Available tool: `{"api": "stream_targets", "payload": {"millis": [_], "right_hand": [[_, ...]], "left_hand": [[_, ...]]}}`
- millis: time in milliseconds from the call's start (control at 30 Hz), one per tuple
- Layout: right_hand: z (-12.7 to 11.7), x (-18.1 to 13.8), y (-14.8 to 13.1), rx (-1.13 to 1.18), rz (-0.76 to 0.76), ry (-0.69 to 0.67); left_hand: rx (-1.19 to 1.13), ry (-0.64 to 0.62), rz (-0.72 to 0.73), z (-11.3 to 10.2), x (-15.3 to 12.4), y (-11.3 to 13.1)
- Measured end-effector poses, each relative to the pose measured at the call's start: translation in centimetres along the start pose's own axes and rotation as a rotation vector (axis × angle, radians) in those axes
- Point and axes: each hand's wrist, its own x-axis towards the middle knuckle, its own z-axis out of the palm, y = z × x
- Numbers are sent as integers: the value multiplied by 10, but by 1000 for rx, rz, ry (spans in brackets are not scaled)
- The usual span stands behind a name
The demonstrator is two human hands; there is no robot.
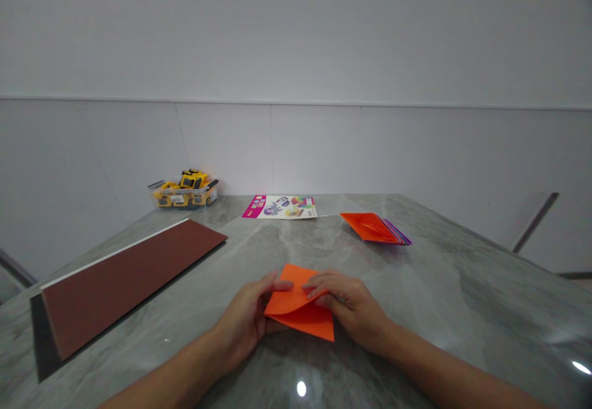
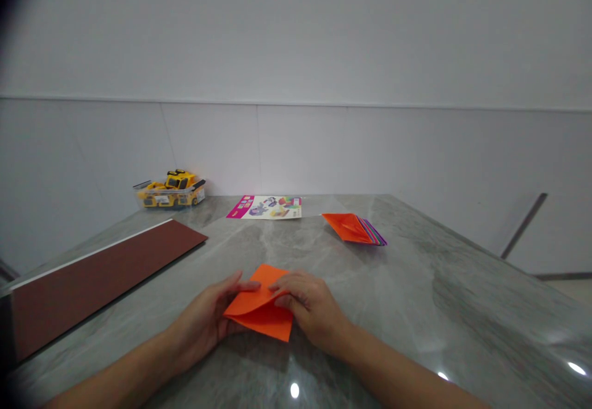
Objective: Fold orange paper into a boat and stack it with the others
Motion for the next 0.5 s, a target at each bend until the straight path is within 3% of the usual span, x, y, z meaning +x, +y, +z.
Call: {"api": "stream_targets", "payload": {"millis": [167,300,400,500], "right_hand": [[2,-4,0,79,-61,-138],[0,-7,-8,2,-71,-223],[-4,-7,-12,-26,-74,-271],[-7,-5,-13,-26,-35,-310]], "left_hand": [[-45,95,-46,-2,1,5],[50,15,-32,-5,3,-2],[344,-61,104,-7,3,-7],[697,-71,352,-11,0,-4]]}}
